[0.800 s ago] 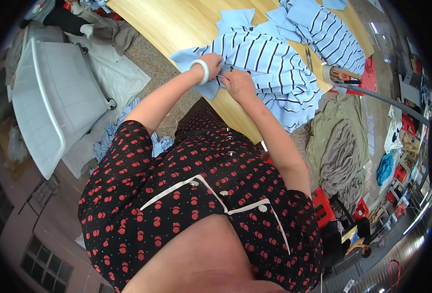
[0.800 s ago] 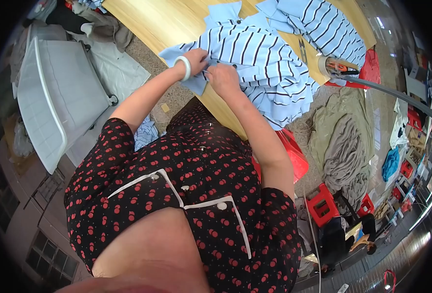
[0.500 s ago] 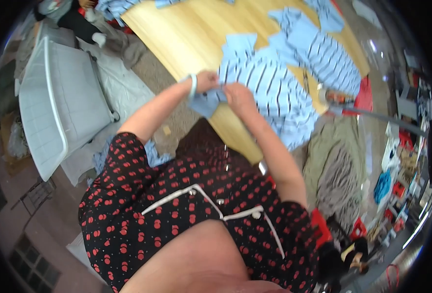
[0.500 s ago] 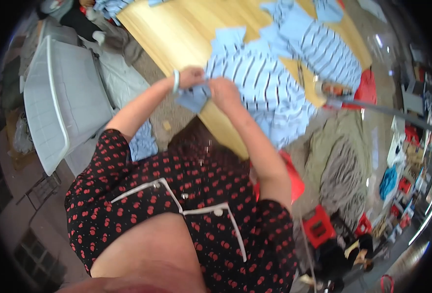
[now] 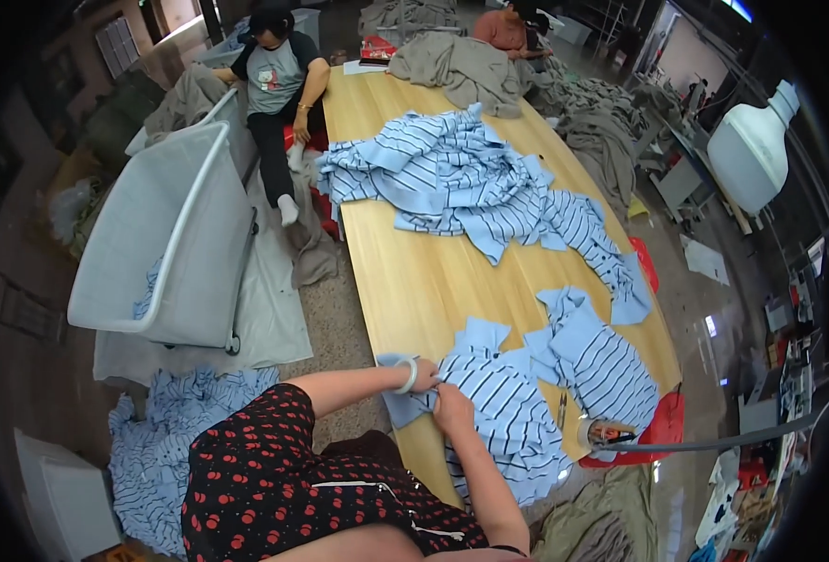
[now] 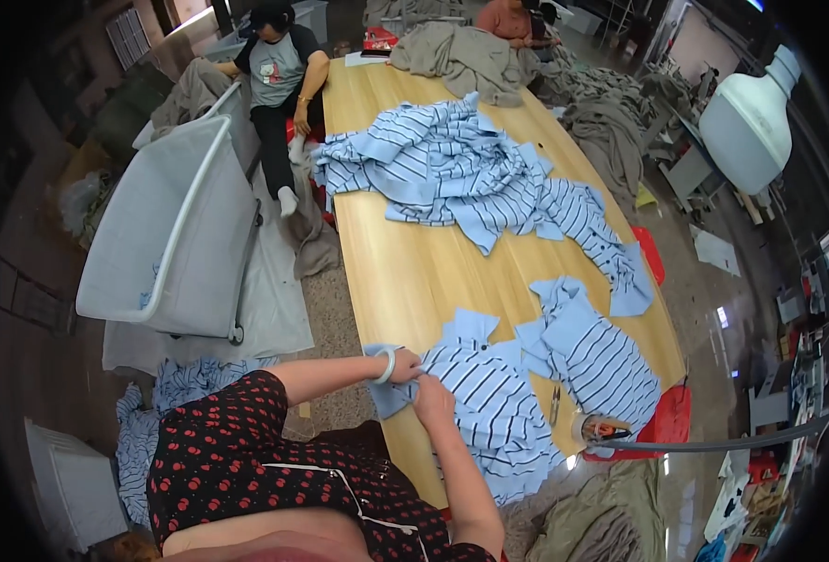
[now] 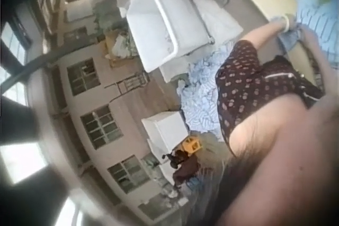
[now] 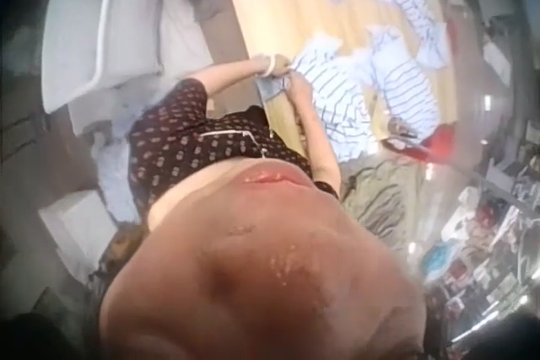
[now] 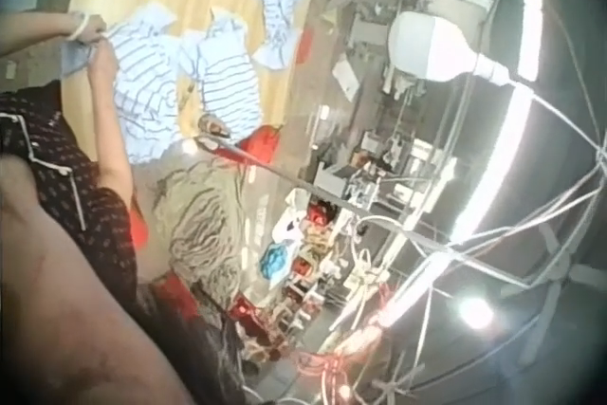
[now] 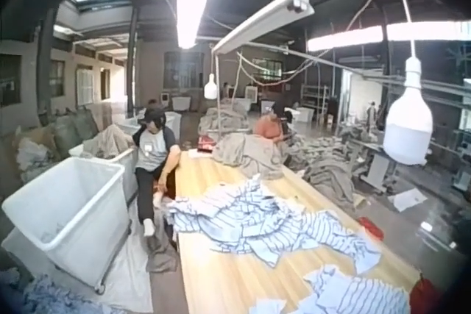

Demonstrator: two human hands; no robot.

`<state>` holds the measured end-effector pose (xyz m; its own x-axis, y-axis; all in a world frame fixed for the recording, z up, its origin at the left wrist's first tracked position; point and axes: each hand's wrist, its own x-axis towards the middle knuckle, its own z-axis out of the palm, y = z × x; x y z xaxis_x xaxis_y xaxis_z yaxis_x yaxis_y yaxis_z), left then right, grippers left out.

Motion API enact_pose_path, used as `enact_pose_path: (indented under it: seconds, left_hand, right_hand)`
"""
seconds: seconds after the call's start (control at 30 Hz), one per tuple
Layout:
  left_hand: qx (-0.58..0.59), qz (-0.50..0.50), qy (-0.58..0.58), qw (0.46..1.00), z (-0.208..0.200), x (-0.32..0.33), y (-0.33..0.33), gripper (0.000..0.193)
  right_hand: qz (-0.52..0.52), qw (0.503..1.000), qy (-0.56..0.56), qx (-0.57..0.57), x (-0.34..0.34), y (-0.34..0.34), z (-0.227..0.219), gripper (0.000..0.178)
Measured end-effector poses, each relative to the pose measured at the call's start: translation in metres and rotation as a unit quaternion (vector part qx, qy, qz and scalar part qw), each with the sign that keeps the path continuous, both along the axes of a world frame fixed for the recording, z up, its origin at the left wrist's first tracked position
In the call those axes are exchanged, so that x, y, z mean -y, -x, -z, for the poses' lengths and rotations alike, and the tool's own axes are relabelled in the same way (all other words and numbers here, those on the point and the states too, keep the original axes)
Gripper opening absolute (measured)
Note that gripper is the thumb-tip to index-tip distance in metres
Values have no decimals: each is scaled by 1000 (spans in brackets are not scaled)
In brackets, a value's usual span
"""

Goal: Folding striped shirts on a wooden table.

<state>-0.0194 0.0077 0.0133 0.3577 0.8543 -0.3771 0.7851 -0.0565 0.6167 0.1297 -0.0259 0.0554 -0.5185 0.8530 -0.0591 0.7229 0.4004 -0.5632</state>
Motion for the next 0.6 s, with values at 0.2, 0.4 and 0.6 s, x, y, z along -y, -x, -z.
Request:
enact_pose_path:
  seconds: [0.2,0.4,0.6]
  left_hand:
    - [11,-20,-16,1000,-1,4,-5,27]
    - [79,-33,35,996,-6,5,-9,29]
    - [137,-66,35,988,8,13,1,34]
  right_hand:
    - [9,1000,0,-4,-2,2,-13,22]
    - [61,995,-5,-84,1,-5,-1,15]
    - [100,984,23,-144,4,0,12,12]
